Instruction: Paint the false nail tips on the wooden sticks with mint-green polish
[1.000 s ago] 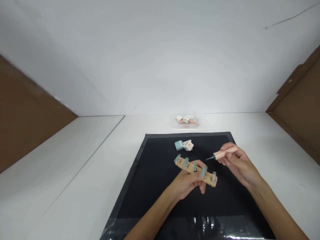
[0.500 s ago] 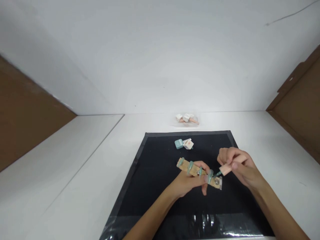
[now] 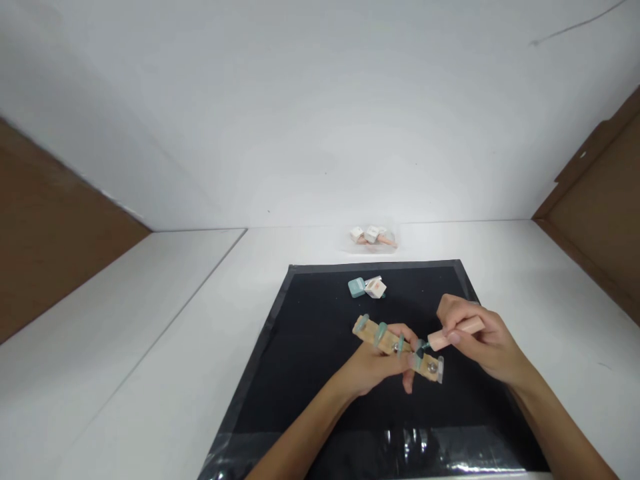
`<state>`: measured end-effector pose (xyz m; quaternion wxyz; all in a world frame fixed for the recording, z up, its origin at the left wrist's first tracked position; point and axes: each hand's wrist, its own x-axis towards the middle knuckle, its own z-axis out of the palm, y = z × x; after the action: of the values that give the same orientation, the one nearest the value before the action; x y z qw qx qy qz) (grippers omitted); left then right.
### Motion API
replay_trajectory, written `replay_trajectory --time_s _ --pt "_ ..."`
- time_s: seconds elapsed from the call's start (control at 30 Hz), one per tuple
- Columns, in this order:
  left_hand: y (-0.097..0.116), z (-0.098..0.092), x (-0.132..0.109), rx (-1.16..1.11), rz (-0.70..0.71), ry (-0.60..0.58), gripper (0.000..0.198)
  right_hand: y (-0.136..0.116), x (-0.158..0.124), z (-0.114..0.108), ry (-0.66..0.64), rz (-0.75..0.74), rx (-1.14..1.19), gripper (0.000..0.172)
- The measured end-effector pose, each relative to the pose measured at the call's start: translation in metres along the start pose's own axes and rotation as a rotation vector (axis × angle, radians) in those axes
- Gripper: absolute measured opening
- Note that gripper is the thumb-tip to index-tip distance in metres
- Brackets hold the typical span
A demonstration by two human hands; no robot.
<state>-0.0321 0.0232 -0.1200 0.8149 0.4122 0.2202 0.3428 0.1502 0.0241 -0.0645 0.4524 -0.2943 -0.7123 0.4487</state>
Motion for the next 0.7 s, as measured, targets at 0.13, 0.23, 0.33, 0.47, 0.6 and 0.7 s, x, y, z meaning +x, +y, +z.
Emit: replay_trajectory --time_s 0.13,0.23,0.33,0.47,0.6,0.7 --pt "-0.001 0.0 0.0 -0.003 0.011 -0.006 0.035 -0.001 0.002 -0.001 0.024 0.036 -0.046 0.016" --pt "0.0 0.001 0.0 0.002 0.008 0.002 0.035 0.0 0.001 0.0 0.077 0.044 -0.06 0.016" --pt "0.002 0.001 -0.002 0.019 0.002 0.017 0.035 0.003 0.0 0.0 0.149 0.047 -0.034 0.015" --pt "0.004 0.001 -0.002 0.011 0.001 0.021 0.036 0.004 -0.001 0.001 0.123 -0.005 0.102 0.02" --pt "0.006 0.002 0.0 0.027 -0.012 0.032 0.038 -0.002 0.0 0.002 -0.015 -0.003 0.093 0.02" --pt "0.006 0.003 0.001 0.053 -0.02 0.022 0.039 -0.006 0.002 0.002 -0.034 0.012 -0.013 0.018"
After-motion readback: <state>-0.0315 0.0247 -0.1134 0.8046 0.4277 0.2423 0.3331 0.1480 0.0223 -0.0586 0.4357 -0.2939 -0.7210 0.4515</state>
